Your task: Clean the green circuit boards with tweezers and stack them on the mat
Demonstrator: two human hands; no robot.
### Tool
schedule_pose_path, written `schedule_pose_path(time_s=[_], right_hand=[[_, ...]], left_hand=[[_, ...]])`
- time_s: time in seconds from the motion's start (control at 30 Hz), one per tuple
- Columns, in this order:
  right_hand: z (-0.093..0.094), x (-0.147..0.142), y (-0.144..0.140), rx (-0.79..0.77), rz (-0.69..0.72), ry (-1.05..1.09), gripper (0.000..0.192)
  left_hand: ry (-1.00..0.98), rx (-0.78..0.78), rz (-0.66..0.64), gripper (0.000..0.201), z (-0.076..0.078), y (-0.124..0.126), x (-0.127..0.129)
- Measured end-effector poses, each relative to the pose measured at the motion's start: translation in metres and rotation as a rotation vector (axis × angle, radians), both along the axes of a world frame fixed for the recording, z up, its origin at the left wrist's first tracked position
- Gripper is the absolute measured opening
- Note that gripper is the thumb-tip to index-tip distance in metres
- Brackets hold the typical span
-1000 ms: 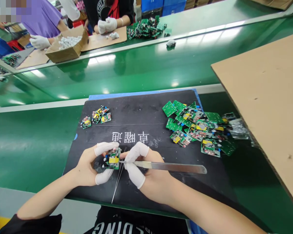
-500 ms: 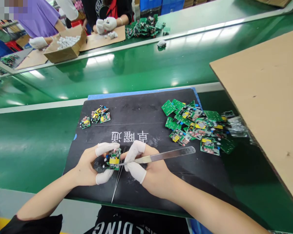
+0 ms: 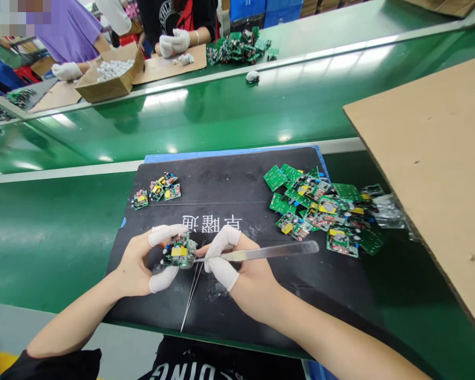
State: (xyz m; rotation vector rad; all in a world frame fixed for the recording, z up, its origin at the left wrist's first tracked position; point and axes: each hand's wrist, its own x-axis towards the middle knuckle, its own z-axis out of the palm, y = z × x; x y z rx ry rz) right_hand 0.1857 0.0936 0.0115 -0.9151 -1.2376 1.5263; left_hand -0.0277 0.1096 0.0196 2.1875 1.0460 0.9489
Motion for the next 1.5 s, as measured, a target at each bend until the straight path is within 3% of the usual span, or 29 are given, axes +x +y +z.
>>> schedule_pose_path(time_s=[0.17,0.27,0.33,0.43,0.6,0.7,1.07,1.23,1.37,1.5], right_hand=[[-0.01,-0.015,0.001,0.31,0.082,-0.534,0.013],[-0.015,-0.024,0.003,0.463,0.12,-0.637,0.016],[-0.017,-0.025,0.005,0.472,0.128,-0.639,0.016],[-0.015,-0.019,0.006,0.368,0.106,-0.566,0.014],[-0.009,-0.011,-0.002,0.22,-0.071,-0.146,0.01],[-0.006,-0.011,-0.007,0.195,-0.071,-0.037,0.008],[-0.005,-0.015,-0.011,0.358,-0.09,-0.271,0.014],[-0.01,-0.014,-0.014,0.509,-0.103,-0.379,0.024],[-0.01,-0.013,-0.015,0.475,-0.087,-0.371,0.03],[-0.006,-0.013,-0.014,0.465,-0.101,-0.371,0.02]], left_hand=[[-0.005,-0.088,0.108,0.048,-0.001,0.001,-0.009],[-0.031,-0.117,0.087,0.048,-0.003,0.0,-0.01],[-0.017,-0.111,0.079,0.048,-0.002,0.0,-0.009],[0.011,-0.101,0.087,0.047,0.0,0.0,-0.007],[0.059,-0.138,0.083,0.041,0.002,0.0,-0.004],[0.109,-0.13,0.068,0.041,0.002,-0.002,-0.002],[0.229,-0.187,0.11,0.032,0.004,-0.005,0.001],[0.292,-0.094,0.143,0.03,0.003,-0.007,0.003],[0.279,-0.06,0.127,0.027,0.002,-0.007,0.004],[0.288,-0.091,0.119,0.027,0.004,-0.007,0.004]])
